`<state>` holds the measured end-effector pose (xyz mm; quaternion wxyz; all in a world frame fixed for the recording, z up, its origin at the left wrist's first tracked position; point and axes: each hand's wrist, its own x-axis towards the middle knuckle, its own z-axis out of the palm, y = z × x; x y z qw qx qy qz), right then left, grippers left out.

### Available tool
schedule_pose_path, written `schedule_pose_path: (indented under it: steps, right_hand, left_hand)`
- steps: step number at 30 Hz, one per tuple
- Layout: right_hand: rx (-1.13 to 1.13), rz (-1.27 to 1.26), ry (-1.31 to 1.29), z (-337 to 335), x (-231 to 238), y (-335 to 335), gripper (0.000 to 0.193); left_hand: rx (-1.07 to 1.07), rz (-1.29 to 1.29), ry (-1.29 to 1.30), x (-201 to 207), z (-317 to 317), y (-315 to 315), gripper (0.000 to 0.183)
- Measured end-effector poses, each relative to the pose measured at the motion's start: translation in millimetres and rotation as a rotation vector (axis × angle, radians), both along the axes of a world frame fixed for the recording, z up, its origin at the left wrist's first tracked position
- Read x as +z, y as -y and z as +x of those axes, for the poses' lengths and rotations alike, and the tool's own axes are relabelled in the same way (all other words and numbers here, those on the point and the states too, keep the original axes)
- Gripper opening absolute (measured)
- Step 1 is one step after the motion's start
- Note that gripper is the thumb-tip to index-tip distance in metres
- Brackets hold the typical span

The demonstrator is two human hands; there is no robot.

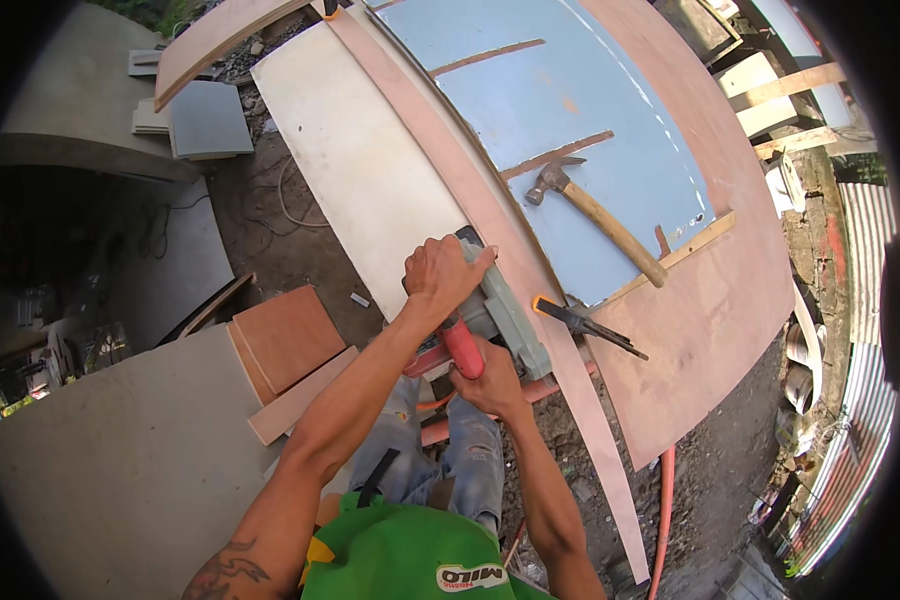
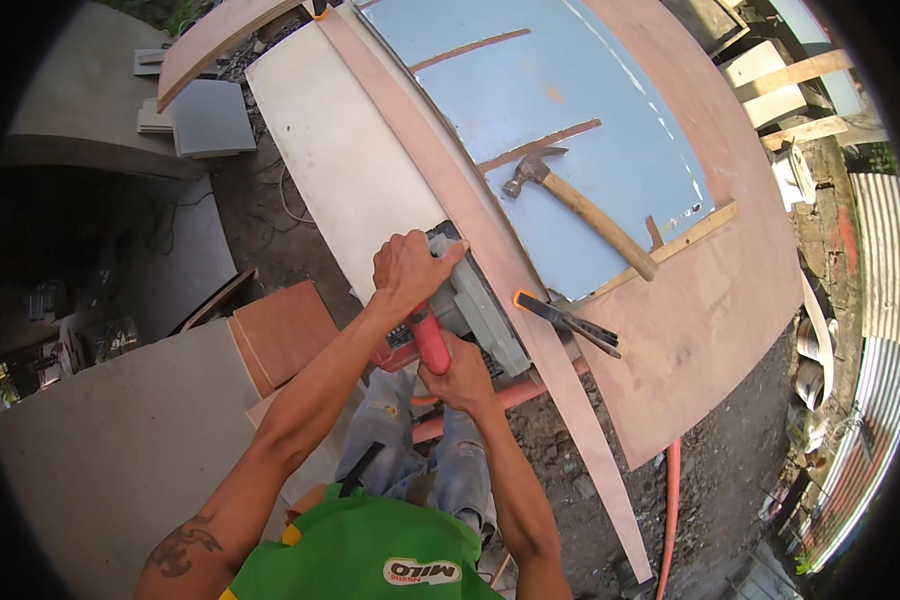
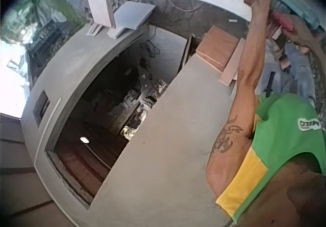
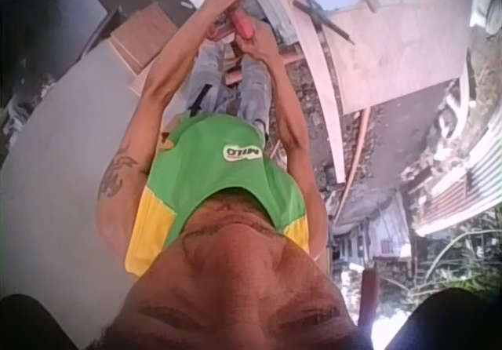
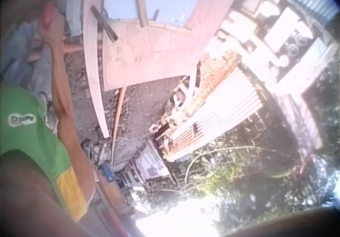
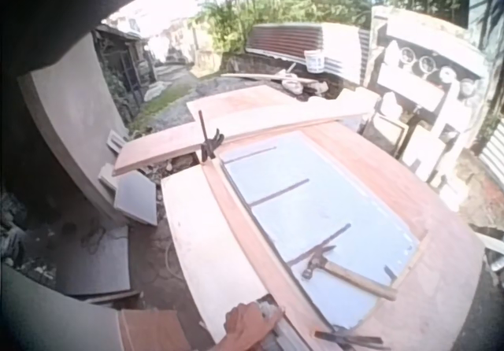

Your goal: The person uses a circular saw to cut a section of plywood that is held in place by clamps on a larger wooden board. They then remove the clamps and move the cut pieces of wood to the side.

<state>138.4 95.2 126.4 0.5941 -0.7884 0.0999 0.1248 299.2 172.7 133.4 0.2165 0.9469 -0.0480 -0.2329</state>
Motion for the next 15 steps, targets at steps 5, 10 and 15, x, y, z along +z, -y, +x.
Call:
schedule_pose_path:
  steps: [5,10,15]
  right_hand:
    - [-0.014,0.048,-0.041,14.3,3.6,-0.7,0.030]
    - [-0.020,0.049,-0.033,28.3,1.3,-9.1,0.030]
    - [-0.016,0.020,-0.010,42.7,0.6,-14.1,0.027]
  left_hand:
    - [0.020,0.011,0.013,2.3,11.8,-0.6,0.068]
    - [0.026,-0.004,0.019,0.6,26.9,-8.5,0.065]
    - [0.009,-0.023,0.038,-1.4,38.8,-15.5,0.057]
